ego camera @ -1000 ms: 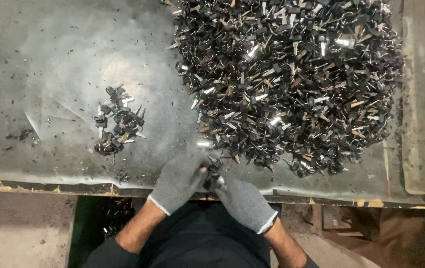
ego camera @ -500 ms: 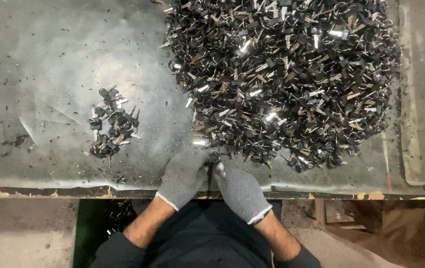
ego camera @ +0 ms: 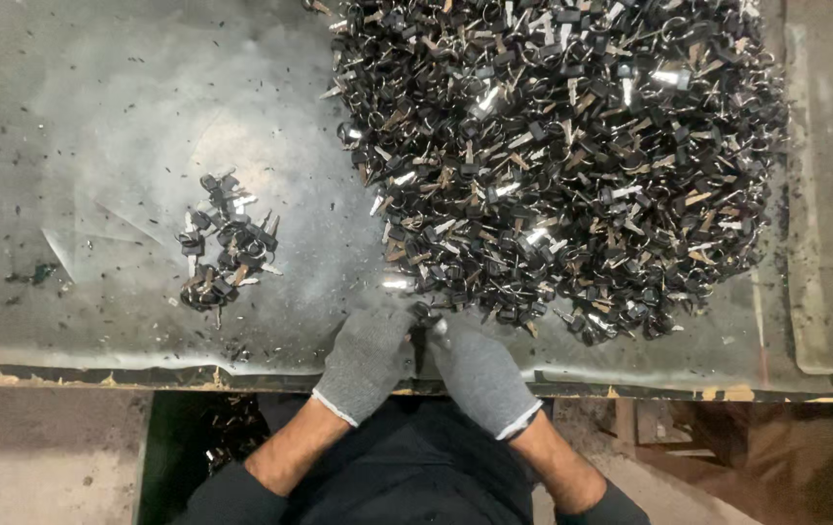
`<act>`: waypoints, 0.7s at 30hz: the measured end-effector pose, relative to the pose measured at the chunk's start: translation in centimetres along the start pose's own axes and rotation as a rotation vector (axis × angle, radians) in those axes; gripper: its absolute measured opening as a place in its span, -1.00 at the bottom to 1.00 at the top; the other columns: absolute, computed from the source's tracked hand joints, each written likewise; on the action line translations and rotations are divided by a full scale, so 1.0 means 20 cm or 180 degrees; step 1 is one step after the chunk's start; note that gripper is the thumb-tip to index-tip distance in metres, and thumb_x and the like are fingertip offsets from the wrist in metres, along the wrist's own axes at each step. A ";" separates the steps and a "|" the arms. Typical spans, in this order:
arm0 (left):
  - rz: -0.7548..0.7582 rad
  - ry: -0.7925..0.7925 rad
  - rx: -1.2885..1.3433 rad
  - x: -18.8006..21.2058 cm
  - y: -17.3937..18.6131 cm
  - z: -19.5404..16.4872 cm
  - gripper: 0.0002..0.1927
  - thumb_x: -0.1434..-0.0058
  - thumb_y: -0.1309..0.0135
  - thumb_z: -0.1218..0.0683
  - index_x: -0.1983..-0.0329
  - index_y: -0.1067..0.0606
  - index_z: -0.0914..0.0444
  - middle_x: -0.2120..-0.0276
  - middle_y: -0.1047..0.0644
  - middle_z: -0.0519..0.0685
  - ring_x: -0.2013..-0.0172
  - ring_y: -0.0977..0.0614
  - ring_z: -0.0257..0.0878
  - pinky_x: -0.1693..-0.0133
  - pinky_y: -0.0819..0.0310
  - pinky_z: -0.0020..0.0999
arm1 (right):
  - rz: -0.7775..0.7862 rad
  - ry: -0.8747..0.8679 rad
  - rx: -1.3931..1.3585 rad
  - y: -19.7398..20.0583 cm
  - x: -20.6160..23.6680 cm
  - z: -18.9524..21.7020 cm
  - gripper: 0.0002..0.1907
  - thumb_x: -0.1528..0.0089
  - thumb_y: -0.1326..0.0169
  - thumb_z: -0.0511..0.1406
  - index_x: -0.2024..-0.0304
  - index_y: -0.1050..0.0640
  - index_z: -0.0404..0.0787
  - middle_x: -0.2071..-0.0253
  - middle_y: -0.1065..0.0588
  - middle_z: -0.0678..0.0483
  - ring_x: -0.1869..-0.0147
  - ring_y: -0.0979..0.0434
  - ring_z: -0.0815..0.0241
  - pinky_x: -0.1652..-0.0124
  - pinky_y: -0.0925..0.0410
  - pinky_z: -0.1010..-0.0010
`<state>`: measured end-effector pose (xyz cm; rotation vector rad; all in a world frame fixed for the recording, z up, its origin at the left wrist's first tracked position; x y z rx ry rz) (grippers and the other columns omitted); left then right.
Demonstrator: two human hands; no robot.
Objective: The person, wearing gloves, picks small metal lock parts one at a time from a large pile on a metal workbench and places them into a separate pile on the left side of the table, repeating this sorting motion throughout the episode.
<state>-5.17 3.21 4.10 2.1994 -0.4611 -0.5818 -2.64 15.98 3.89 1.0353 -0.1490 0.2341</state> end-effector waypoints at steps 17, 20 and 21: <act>-0.0191 0.0027 0.0150 0.00 0.06 -0.02 -0.53 -0.02 -0.07 0.30 -0.05 -0.55 0.21 0.26 -0.59 0.11 0.30 -0.60 0.09 0.23 -0.49 0.00 | 0.0109 -0.0066 0.0818 -0.05 0.01 0.07 -0.68 -0.23 -0.05 -0.36 -0.02 -0.39 -0.35 0.22 -0.57 -0.19 0.30 -0.68 -0.11 0.42 -0.51 0.21; -0.0150 0.0317 0.0205 0.02 0.05 0.01 -0.53 -0.03 -0.13 0.26 -0.08 -0.56 0.23 0.41 -0.55 0.10 0.36 -0.59 0.09 0.28 -0.47 0.01 | 0.0342 0.0601 -0.0082 -0.04 -0.05 0.09 -0.72 -0.29 -0.13 -0.23 0.16 -0.42 -0.34 0.30 -0.57 -0.27 0.31 -0.63 -0.25 0.36 -0.45 0.02; -0.0279 0.0324 0.0307 0.03 0.07 0.01 -0.52 -0.04 -0.13 0.24 -0.09 -0.54 0.25 0.41 -0.55 0.09 0.36 -0.60 0.09 0.29 -0.47 0.01 | 0.0285 0.0319 -0.0228 -0.03 -0.07 0.04 -0.71 -0.30 -0.09 -0.22 0.13 -0.41 -0.34 0.32 -0.58 -0.26 0.30 -0.64 -0.23 0.36 -0.47 0.03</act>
Point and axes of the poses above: each hand's wrist, its own x-axis away from the middle knuckle, its own y-axis out of the back of the hand, z = x × y, the point moved 8 cm from there along -x, towards the middle knuckle
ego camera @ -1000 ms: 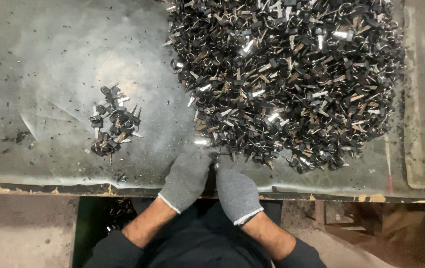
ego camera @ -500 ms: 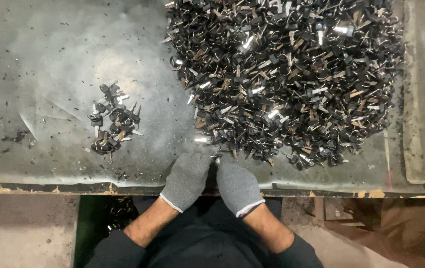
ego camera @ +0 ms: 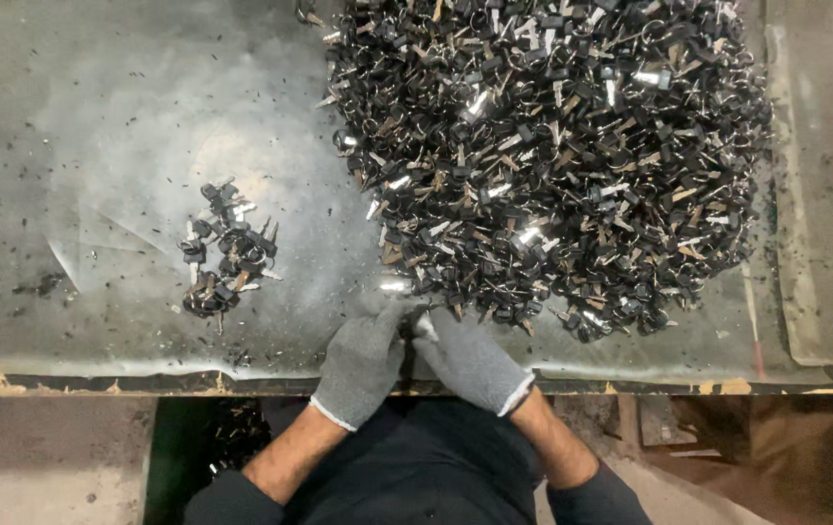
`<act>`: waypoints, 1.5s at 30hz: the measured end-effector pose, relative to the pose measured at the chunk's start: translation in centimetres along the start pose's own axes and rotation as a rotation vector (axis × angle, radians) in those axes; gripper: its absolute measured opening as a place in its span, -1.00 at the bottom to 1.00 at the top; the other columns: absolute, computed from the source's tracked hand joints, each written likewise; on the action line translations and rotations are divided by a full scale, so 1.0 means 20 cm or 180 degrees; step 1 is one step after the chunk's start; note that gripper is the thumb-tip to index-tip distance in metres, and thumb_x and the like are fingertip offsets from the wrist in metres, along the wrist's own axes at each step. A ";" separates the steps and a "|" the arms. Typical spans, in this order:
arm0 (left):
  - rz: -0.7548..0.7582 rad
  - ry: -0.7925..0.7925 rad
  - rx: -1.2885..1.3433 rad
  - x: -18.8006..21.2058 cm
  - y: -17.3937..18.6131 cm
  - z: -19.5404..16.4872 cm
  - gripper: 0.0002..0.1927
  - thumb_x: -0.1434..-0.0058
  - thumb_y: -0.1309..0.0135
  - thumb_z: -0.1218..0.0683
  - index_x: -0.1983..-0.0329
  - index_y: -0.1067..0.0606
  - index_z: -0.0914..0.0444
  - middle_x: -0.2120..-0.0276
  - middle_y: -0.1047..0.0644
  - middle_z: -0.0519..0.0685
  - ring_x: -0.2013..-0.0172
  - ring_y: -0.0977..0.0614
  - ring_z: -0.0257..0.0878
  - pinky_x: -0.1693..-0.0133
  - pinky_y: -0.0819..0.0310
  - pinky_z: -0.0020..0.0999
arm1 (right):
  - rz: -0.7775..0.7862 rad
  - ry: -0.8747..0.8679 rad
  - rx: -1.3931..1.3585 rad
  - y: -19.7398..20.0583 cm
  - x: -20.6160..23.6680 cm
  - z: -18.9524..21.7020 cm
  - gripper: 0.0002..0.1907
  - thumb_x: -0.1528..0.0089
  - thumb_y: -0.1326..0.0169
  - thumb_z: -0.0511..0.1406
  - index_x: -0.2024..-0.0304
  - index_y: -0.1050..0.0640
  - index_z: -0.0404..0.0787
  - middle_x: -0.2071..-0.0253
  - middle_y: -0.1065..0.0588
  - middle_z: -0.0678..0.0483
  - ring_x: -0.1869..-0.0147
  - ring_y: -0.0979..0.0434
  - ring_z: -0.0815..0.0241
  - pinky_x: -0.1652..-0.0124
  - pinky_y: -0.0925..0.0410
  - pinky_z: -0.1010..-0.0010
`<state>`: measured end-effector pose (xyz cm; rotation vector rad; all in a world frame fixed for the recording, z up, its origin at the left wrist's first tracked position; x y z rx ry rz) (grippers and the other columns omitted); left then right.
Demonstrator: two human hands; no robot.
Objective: The person, wearing gloves, picks small metal lock parts one at a time from a large pile on a metal workbench and places them into a separate pile on the left side of the table, repeating this sorting motion throughout the episode.
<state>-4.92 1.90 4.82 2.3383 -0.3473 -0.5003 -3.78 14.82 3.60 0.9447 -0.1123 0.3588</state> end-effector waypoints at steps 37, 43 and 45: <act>-0.0074 0.0571 0.0537 -0.22 0.05 0.13 -0.66 -0.13 -0.19 0.20 -0.01 -0.54 0.25 0.27 -0.60 0.10 0.23 -0.63 0.02 0.18 -0.50 -0.14 | -0.0035 -0.0351 0.0459 -0.07 0.07 -0.05 -0.66 -0.33 -0.02 -0.15 0.01 -0.47 -0.28 0.24 -0.58 -0.27 0.18 -0.62 -0.28 0.23 -0.47 -0.06; 0.0033 0.0071 0.0682 -0.11 0.08 -0.06 -0.70 -0.08 -0.21 0.18 0.07 -0.59 0.23 0.25 -0.63 0.08 0.20 -0.65 0.01 0.13 -0.51 -0.09 | 0.0503 -0.0181 0.0318 -0.16 0.10 -0.05 -0.64 -0.20 -0.03 -0.26 0.01 -0.45 -0.35 0.28 -0.58 -0.24 0.23 -0.65 -0.23 0.23 -0.51 0.01; -0.0098 -0.0095 0.0403 -0.10 0.11 -0.10 -0.71 -0.05 -0.19 0.21 0.12 -0.59 0.22 0.23 -0.63 0.08 0.16 -0.64 0.05 0.09 -0.49 -0.03 | 0.0451 -0.0440 0.0322 -0.15 0.09 -0.08 -0.72 -0.25 -0.01 -0.24 0.10 -0.49 -0.32 0.31 -0.58 -0.23 0.22 -0.66 -0.20 0.24 -0.51 0.03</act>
Point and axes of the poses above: each hand's wrist, its own x-axis away from the middle knuckle, its own y-axis out of the back of the hand, z = x × y, the point moved 8 cm from there along -x, towards the middle knuckle
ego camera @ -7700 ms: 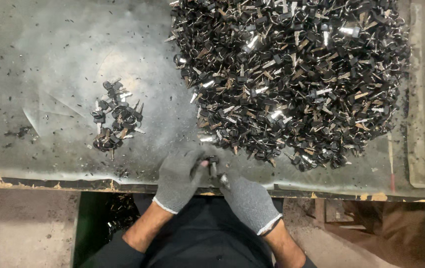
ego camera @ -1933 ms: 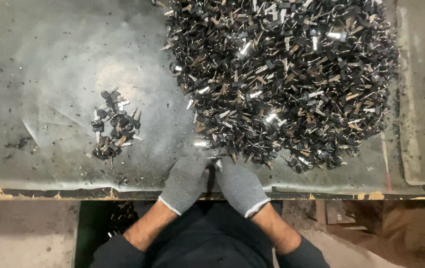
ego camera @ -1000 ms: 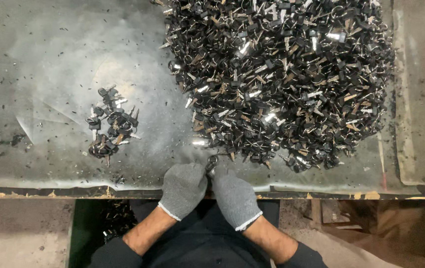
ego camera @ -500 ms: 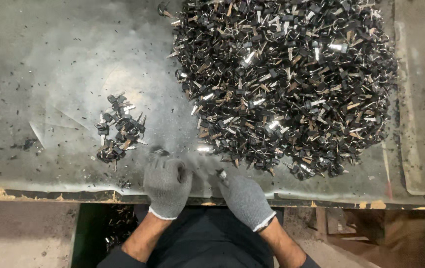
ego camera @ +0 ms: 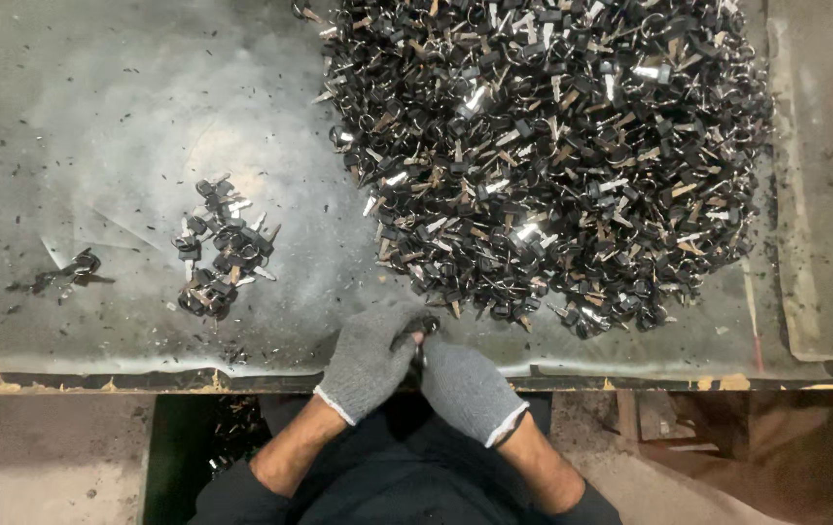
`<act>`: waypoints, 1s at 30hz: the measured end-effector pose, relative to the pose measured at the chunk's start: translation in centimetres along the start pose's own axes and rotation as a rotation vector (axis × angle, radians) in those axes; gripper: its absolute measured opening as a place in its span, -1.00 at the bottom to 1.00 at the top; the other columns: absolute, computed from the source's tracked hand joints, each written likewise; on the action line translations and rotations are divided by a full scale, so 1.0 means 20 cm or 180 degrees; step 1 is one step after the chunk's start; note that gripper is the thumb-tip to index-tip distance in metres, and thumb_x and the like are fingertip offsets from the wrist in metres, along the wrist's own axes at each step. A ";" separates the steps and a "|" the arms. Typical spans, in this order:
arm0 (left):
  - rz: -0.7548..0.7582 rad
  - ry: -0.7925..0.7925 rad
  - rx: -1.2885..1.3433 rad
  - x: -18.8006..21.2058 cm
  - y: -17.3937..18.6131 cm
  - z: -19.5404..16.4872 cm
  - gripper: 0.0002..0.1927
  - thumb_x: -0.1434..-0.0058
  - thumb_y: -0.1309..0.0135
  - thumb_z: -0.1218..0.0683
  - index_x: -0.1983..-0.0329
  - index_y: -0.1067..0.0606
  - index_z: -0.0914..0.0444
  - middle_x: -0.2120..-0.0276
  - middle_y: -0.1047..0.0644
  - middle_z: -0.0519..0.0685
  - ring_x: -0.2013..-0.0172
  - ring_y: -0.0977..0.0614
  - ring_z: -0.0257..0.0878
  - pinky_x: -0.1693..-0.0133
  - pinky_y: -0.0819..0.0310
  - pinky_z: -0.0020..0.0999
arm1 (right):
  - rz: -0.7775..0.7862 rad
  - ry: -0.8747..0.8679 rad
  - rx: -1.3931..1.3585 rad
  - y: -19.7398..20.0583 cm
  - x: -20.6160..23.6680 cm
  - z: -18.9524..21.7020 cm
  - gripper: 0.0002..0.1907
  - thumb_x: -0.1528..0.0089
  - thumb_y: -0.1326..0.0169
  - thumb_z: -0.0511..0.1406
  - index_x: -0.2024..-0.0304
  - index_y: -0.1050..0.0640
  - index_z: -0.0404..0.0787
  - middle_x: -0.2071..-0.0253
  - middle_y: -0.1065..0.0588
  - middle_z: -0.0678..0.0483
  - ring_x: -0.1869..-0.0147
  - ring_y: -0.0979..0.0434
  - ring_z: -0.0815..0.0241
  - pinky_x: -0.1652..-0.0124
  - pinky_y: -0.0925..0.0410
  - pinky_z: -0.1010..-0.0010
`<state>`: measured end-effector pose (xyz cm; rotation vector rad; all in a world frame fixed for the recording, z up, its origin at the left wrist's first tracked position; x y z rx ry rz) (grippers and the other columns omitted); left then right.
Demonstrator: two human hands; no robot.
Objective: The person, wearing gloves, picks small metal lock parts one at a time from a large pile on a metal workbench and places them into a separate pile on the left side of the table, repeating this sorting motion throughout the episode.
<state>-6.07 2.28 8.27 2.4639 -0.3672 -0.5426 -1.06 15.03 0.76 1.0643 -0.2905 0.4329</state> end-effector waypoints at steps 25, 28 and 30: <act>0.0645 0.0115 -0.0474 0.02 -0.13 0.16 -0.60 0.03 -0.14 0.26 0.06 -0.55 0.29 0.28 -0.58 0.20 0.22 -0.61 0.20 0.19 -0.49 0.10 | -0.0925 0.0052 0.0566 0.07 -0.02 0.07 -0.78 -0.29 -0.02 -0.27 0.10 -0.47 -0.30 0.41 -0.57 -0.17 0.35 -0.64 -0.14 0.43 -0.49 0.11; 0.0567 0.0128 -0.0368 0.00 -0.11 0.16 -0.74 -0.05 -0.19 0.20 0.16 -0.54 0.27 0.20 -0.58 0.21 0.14 -0.60 0.21 0.12 -0.49 0.10 | -0.0828 0.0103 0.0867 0.07 -0.02 0.10 -0.82 -0.25 -0.02 -0.33 0.11 -0.47 -0.25 0.42 -0.57 -0.13 0.35 -0.65 -0.10 0.42 -0.49 0.14; 0.0699 0.0285 -0.0388 -0.01 -0.13 0.18 -0.71 -0.04 -0.20 0.18 0.13 -0.56 0.27 0.22 -0.59 0.21 0.15 -0.60 0.23 0.13 -0.47 0.12 | -0.0840 0.0205 0.0939 0.10 -0.02 0.11 -0.82 -0.23 -0.03 -0.36 0.11 -0.47 -0.23 0.42 -0.57 -0.11 0.34 -0.66 -0.09 0.41 -0.49 0.14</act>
Point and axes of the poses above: each hand's wrist, its own x-axis away from the middle knuckle, its own y-axis out of the back of the hand, z = x × y, the point moved 8 cm from there along -x, towards the middle knuckle
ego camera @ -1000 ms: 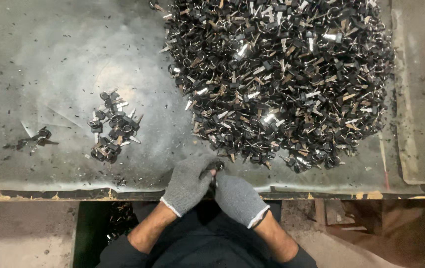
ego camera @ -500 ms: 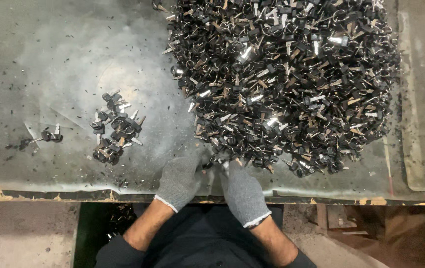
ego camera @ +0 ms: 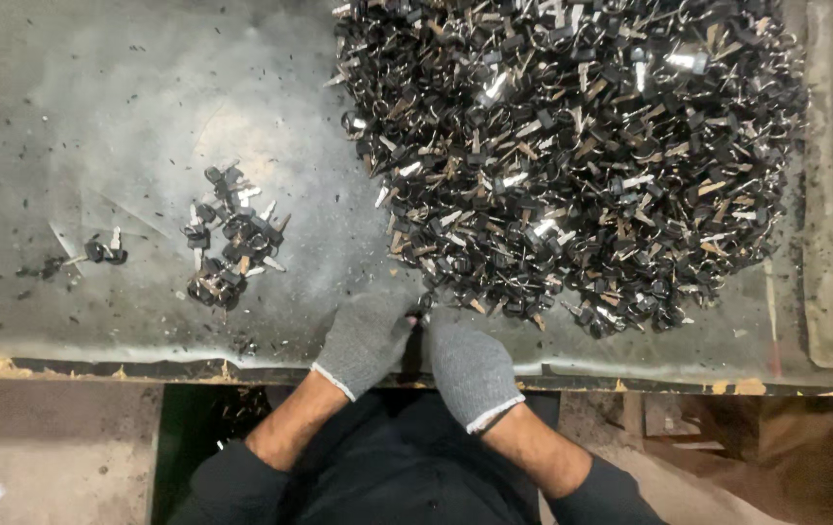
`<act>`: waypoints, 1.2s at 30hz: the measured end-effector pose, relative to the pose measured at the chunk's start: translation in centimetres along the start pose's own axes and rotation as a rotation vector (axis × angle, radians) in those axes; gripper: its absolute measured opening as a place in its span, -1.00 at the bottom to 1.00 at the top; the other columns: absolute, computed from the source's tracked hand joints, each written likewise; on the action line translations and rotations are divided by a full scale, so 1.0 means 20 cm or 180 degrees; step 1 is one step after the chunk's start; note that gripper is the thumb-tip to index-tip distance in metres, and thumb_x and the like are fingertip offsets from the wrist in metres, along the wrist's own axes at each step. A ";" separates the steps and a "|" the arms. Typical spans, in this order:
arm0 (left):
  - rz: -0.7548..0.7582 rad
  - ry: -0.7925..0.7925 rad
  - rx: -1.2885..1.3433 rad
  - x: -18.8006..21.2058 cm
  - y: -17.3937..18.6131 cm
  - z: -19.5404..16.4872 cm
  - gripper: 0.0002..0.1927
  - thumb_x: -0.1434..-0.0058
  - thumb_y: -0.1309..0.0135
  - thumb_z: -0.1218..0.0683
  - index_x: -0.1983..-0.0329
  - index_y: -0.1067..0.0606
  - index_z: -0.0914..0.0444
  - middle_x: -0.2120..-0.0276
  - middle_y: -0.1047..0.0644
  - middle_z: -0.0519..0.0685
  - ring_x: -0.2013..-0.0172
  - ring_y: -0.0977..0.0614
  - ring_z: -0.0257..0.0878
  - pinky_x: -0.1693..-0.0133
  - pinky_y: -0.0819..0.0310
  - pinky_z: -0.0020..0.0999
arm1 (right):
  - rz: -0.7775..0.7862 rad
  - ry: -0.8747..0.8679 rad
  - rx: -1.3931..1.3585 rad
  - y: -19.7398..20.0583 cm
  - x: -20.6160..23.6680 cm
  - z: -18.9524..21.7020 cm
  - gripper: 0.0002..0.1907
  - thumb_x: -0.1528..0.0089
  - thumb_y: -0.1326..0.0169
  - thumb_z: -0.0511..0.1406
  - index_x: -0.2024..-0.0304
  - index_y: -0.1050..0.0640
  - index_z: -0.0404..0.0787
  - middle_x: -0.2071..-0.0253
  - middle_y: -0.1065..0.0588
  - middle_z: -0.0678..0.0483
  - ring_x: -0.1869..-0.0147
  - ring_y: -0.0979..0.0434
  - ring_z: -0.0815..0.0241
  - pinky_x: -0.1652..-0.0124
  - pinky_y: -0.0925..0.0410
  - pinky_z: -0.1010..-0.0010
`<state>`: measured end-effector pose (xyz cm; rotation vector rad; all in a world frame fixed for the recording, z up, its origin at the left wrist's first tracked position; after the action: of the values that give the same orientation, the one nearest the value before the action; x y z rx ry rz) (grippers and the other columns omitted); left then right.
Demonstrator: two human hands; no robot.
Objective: The person, wearing gloves, picks small metal lock parts one at a time from a large pile on a metal workbench and places them into a separate pile on the left side of the table, repeating this sorting motion throughout the episode.
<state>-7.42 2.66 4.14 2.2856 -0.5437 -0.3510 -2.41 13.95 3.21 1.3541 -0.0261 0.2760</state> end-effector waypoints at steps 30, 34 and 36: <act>-0.0291 -0.0302 -0.0326 0.08 -0.06 -0.03 -0.72 -0.02 -0.14 0.26 0.15 -0.55 0.30 0.31 -0.57 0.19 0.30 -0.60 0.19 0.26 -0.47 0.08 | -0.0305 -0.0077 -0.0316 0.05 0.03 0.00 -0.77 -0.23 -0.02 -0.30 0.09 -0.44 -0.29 0.35 -0.55 -0.17 0.41 -0.64 -0.16 0.50 -0.49 0.15; -0.0026 -0.0409 -0.0928 0.09 -0.13 -0.02 -0.86 -0.07 -0.16 0.21 0.28 -0.53 0.27 0.38 -0.54 0.15 0.32 -0.60 0.13 0.26 -0.48 0.06 | -0.0045 -0.0098 0.0154 0.05 0.02 -0.01 -0.81 -0.27 0.00 -0.34 0.08 -0.43 -0.28 0.41 -0.55 -0.15 0.43 -0.65 -0.12 0.50 -0.49 0.14; -0.0240 -0.0331 -0.0410 0.09 -0.09 0.00 -0.80 -0.04 -0.15 0.21 0.23 -0.55 0.27 0.37 -0.55 0.14 0.33 -0.59 0.13 0.29 -0.47 0.04 | 0.0073 -0.0072 -0.0262 0.05 -0.01 -0.05 -0.77 -0.26 -0.02 -0.31 0.08 -0.43 -0.30 0.43 -0.56 -0.18 0.41 -0.64 -0.14 0.47 -0.48 0.10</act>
<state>-5.31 2.98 2.61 2.1763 -0.4738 -0.5291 -2.86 15.05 3.96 1.2756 -0.0713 0.2759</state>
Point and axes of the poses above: each hand's wrist, its own x-axis away from the middle knuckle, its own y-axis out of the back of the hand, z = x × y, the point moved 8 cm from there along -x, towards the middle knuckle
